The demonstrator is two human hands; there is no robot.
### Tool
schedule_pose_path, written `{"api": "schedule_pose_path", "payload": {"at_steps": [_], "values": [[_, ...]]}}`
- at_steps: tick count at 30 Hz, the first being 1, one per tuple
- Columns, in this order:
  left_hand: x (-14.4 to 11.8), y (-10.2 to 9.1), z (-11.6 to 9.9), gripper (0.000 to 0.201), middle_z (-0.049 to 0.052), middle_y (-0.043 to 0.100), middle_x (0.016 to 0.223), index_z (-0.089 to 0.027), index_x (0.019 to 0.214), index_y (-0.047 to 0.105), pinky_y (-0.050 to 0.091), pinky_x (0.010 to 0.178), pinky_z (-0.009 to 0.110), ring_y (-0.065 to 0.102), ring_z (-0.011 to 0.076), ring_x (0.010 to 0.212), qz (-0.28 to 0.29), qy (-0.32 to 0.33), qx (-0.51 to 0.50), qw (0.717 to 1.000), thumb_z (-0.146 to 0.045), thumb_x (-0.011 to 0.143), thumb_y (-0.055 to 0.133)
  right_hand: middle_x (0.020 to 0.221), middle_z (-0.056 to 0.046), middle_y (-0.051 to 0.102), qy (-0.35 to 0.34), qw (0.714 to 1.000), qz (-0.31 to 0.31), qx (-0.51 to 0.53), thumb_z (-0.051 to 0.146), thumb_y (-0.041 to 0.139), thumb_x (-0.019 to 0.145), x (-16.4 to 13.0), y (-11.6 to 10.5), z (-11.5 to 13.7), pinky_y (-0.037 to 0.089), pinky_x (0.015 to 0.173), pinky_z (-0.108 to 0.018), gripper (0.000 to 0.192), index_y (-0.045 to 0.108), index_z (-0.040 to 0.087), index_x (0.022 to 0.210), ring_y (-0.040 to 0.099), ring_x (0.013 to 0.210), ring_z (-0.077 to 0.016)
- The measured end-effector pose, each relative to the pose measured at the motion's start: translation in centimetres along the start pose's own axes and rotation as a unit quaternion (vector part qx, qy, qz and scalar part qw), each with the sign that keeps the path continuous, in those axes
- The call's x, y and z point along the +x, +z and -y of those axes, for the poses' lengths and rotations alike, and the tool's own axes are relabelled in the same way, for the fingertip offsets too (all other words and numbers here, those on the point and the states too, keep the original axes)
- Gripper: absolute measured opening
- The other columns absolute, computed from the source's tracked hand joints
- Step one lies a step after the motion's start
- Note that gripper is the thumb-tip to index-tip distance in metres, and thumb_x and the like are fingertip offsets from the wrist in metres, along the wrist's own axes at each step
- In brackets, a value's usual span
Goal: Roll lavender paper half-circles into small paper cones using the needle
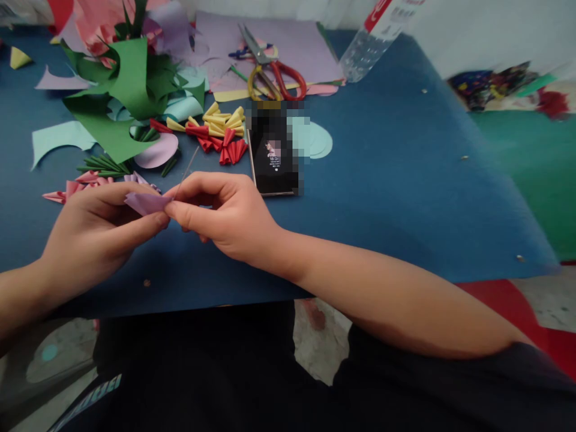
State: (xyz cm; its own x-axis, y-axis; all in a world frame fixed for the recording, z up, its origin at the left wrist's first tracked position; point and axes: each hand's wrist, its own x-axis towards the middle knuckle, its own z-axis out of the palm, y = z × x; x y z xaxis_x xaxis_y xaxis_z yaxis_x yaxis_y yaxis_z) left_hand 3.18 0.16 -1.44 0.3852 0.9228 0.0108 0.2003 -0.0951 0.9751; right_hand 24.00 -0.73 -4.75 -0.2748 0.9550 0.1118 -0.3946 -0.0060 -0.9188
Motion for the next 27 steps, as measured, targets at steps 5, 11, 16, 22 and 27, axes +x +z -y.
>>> {"api": "schedule_pose_path", "payload": {"at_steps": [5,11,16,22,27], "values": [[-0.1,0.11,0.04,0.011,-0.001,0.077,0.079,-0.031,0.084,0.085,0.051,0.06,0.034,0.068,0.0209,0.072,-0.008,-0.002,-0.001,1.0,-0.03,0.081,0.096,0.077,0.0,0.076,0.009,1.0,0.001,0.003,0.019,0.105,0.077,-0.01,0.03,-0.04,0.051,0.047,-0.014,0.021,0.087,0.015,0.088,0.066,0.058,-0.0075],[-0.19,0.32,-0.14,0.008,-0.001,0.08,0.082,-0.032,0.086,0.085,0.057,0.067,0.036,0.074,0.0236,0.078,-0.013,0.018,-0.005,1.0,-0.028,0.084,0.091,0.073,0.001,0.075,0.008,1.0,0.001,-0.001,0.02,0.104,0.078,-0.08,0.05,0.13,0.05,0.045,-0.013,0.02,0.087,0.015,0.089,0.065,0.056,-0.0075],[-0.45,0.35,-0.14,0.006,0.0,0.077,0.08,-0.032,0.088,0.085,0.053,0.062,0.036,0.07,0.0229,0.074,-0.025,0.042,0.013,0.999,-0.031,0.089,0.091,0.076,0.001,0.076,-0.004,1.0,-0.015,-0.005,0.019,0.105,0.077,-0.18,0.2,0.06,0.05,0.044,-0.014,0.021,0.085,0.016,0.085,0.066,0.057,-0.0082],[-0.62,0.2,-0.27,0.008,0.001,0.077,0.082,-0.033,0.087,0.085,0.055,0.065,0.038,0.07,0.0238,0.077,-0.022,0.04,0.008,0.999,-0.034,0.09,0.092,0.077,0.002,0.074,-0.02,1.0,-0.003,-0.006,0.022,0.106,0.077,-0.2,0.21,-0.24,0.051,0.044,-0.015,0.024,0.083,0.017,0.084,0.066,0.058,-0.0086],[-0.75,0.13,-0.42,0.011,0.001,0.078,0.082,-0.034,0.089,0.086,0.055,0.065,0.04,0.069,0.0246,0.077,-0.016,0.029,0.024,0.999,-0.039,0.088,0.096,0.076,0.001,0.074,-0.028,1.0,0.004,0.002,0.022,0.108,0.075,-0.15,0.23,-0.2,0.051,0.043,-0.017,0.028,0.082,0.017,0.083,0.065,0.057,-0.0092]]}}
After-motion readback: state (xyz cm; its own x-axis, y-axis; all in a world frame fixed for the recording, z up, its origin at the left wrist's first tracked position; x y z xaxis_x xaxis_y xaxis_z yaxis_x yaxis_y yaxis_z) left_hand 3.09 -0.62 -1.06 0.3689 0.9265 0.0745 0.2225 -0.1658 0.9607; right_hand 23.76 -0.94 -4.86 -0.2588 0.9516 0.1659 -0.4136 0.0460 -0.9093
